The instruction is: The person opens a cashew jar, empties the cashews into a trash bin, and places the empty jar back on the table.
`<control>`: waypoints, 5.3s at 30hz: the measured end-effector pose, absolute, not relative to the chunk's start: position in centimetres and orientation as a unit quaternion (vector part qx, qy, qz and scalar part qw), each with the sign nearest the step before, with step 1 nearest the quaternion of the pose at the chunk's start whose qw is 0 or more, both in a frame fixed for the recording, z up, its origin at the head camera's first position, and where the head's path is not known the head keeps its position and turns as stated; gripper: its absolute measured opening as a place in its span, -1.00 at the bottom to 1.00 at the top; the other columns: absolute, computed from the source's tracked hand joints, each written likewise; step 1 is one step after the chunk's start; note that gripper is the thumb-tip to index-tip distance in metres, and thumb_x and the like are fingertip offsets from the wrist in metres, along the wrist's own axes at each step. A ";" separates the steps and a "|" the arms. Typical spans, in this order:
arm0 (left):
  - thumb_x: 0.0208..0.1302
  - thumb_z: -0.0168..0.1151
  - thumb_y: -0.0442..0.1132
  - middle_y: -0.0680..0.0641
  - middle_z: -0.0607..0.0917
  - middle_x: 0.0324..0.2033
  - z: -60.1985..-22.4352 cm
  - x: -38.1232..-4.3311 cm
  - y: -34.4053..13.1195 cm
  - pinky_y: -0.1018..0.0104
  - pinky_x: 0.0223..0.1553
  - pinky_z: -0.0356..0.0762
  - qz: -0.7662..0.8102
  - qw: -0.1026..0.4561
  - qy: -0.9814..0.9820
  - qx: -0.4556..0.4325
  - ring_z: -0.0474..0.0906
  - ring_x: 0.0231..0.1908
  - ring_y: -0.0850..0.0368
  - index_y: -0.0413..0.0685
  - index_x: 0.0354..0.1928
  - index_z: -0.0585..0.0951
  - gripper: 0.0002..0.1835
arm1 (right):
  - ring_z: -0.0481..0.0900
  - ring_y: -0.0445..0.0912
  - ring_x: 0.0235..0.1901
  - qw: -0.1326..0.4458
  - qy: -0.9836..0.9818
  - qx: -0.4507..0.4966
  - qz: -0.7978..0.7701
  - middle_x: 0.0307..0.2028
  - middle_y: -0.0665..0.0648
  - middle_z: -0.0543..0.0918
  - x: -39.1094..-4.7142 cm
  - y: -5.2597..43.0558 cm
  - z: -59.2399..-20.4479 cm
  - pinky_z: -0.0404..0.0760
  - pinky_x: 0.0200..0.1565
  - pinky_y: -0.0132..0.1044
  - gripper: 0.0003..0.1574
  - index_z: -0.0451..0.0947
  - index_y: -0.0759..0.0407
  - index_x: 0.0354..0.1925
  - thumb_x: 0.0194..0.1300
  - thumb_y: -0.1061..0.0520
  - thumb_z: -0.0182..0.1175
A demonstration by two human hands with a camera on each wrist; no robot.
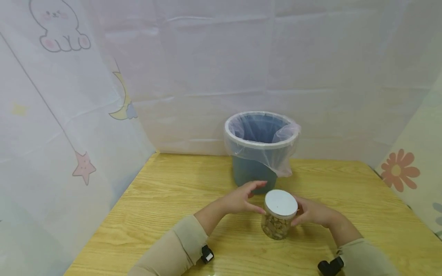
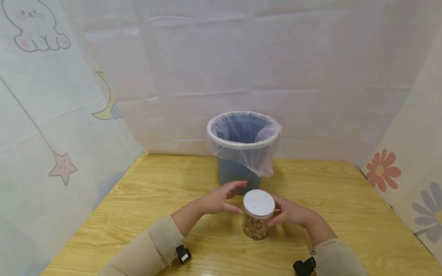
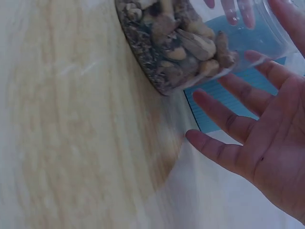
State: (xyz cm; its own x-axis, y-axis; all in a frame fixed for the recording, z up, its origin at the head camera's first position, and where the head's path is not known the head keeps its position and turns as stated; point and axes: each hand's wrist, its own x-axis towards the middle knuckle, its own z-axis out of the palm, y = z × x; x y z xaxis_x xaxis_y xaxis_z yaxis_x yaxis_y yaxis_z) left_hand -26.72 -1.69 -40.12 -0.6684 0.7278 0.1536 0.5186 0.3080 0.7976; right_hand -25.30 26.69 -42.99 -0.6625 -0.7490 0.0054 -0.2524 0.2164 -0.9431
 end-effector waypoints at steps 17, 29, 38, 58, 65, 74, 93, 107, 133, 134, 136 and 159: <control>0.02 0.38 -0.15 0.05 0.36 0.22 -40.5 -26.6 -0.9 0.24 0.16 0.29 0.437 0.137 0.795 0.398 0.25 0.21 0.24 0.02 0.37 0.11 -0.11 | 0.41 -0.24 0.05 0.247 0.748 -0.322 -0.525 0.16 0.47 0.25 -25.3 26.3 -43.7 0.45 0.00 -0.34 0.00 -0.09 0.53 0.29 0.06 0.33 0.28; 0.07 0.33 -0.15 0.13 0.37 0.18 -41.0 -26.3 -0.4 0.36 0.12 0.32 0.442 0.165 0.785 0.402 0.33 0.14 0.28 0.14 0.35 0.14 -0.18 | 0.40 -0.21 0.07 0.253 0.735 -0.325 -0.539 0.18 0.42 0.24 -25.4 26.2 -44.0 0.45 0.01 -0.31 0.02 -0.14 0.50 0.31 0.08 0.33 0.27; 0.05 0.34 -0.19 0.12 0.39 0.16 -40.9 -26.2 -0.2 0.41 0.03 0.40 0.465 0.176 0.778 0.385 0.34 0.11 0.31 0.16 0.33 0.19 -0.21 | 0.41 -0.21 0.06 0.241 0.725 -0.345 -0.545 0.15 0.28 0.32 -25.5 26.3 -44.4 0.45 0.02 -0.33 -0.02 -0.11 0.53 0.29 0.08 0.34 0.26; -0.01 0.37 -0.30 0.12 0.38 0.13 -40.8 -26.1 0.0 0.50 -0.08 0.46 0.498 0.183 0.759 0.377 0.37 0.05 0.32 0.10 0.30 0.22 -0.19 | 0.45 -0.19 0.04 0.188 0.732 -0.372 -0.539 0.08 -0.04 0.46 -25.8 26.3 -44.3 0.45 0.01 -0.37 -0.11 0.08 0.53 0.23 0.01 0.38 0.30; -0.01 0.37 -0.31 0.10 0.38 0.14 -40.3 -26.0 0.0 0.50 -0.08 0.46 0.503 0.178 0.758 0.374 0.37 0.08 0.27 0.07 0.30 0.21 -0.19 | 0.42 -0.25 0.06 0.160 0.747 -0.379 -0.522 0.09 -0.16 0.44 -25.8 26.3 -43.8 0.39 0.03 -0.42 -0.07 0.08 0.55 0.23 -0.04 0.39 0.33; -0.01 0.37 -0.32 0.07 0.37 0.16 -39.2 -25.7 -0.1 0.49 -0.09 0.48 0.512 0.164 0.751 0.383 0.37 0.08 0.24 0.06 0.31 0.21 -0.19 | 0.44 -0.25 0.02 0.109 0.752 -0.412 -0.503 0.05 -0.16 0.47 -25.9 26.3 -42.7 0.42 0.01 -0.40 -0.13 0.22 0.46 0.17 -0.11 0.40 0.37; -0.02 0.38 -0.33 0.06 0.41 0.14 -37.4 -25.7 -1.2 0.41 -0.03 0.46 0.527 0.121 0.738 0.404 0.38 0.08 0.28 0.10 0.31 0.25 -0.19 | 0.41 -0.25 0.05 0.089 0.722 -0.425 -0.539 0.10 -0.12 0.43 -25.3 25.1 -40.8 0.44 0.01 -0.39 -0.09 0.23 0.10 0.24 -0.08 0.47 0.30; -0.03 0.37 -0.44 -0.06 0.39 0.18 -34.9 -24.7 -2.1 0.34 0.03 0.43 0.546 0.121 0.727 0.399 0.37 0.12 0.17 -0.05 0.32 0.23 -0.17 | 0.47 -0.22 -0.02 0.041 0.702 -0.434 -0.564 0.04 -0.08 0.48 -24.9 23.5 -39.9 0.49 -0.05 -0.38 -0.12 0.28 0.03 0.19 -0.09 0.48 0.28; -0.15 0.41 -0.50 -0.21 0.37 0.15 -33.2 -22.9 -2.9 0.32 0.00 0.46 0.556 0.028 0.719 0.417 0.41 0.05 0.15 -0.24 0.30 0.16 -0.09 | 0.50 -0.22 -0.25 -0.004 0.689 -0.441 -0.575 -0.08 -0.09 0.50 -24.3 20.9 -38.1 0.51 -0.19 -0.37 -0.19 0.32 0.00 0.16 -0.05 0.42 0.31; -0.15 0.42 -0.50 -0.21 0.37 0.14 -33.2 -22.9 -3.0 0.31 -0.01 0.47 0.555 0.023 0.718 0.419 0.41 0.05 0.15 -0.23 0.29 0.16 -0.09 | 0.50 -0.22 -0.25 -0.001 0.683 -0.445 -0.580 -0.07 -0.08 0.50 -24.3 20.8 -38.1 0.51 -0.20 -0.36 -0.20 0.32 0.01 0.17 -0.03 0.41 0.30; -0.17 0.43 -0.49 -0.21 0.38 0.12 -33.4 -23.1 -3.0 0.30 -0.02 0.48 0.558 0.012 0.713 0.424 0.42 0.04 0.11 -0.22 0.29 0.17 -0.08 | 0.48 -0.21 -0.19 0.001 0.673 -0.453 -0.585 -0.04 -0.07 0.49 -24.4 20.6 -38.2 0.50 -0.18 -0.37 -0.20 0.30 0.02 0.19 -0.01 0.40 0.29; -0.19 0.41 -0.54 -0.26 0.40 0.09 -33.8 -23.1 -3.3 0.27 -0.06 0.52 0.576 -0.024 0.683 0.448 0.43 0.05 0.12 -0.27 0.25 0.18 -0.11 | 0.40 -0.27 0.00 -0.004 0.692 -0.439 -0.573 0.05 -0.15 0.42 -24.1 19.7 -38.1 0.44 -0.03 -0.42 0.04 0.16 -0.05 0.24 -0.16 0.39 0.40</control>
State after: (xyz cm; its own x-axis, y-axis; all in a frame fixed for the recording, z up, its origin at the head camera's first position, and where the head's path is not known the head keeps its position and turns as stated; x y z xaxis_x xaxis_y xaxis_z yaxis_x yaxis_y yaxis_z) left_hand -23.09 -3.30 -33.78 -0.5969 0.5846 0.5495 0.6408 -0.0648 0.7650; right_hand -24.10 19.71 -38.12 -0.6153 -0.6027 0.5080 -0.6111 -0.0423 -0.7904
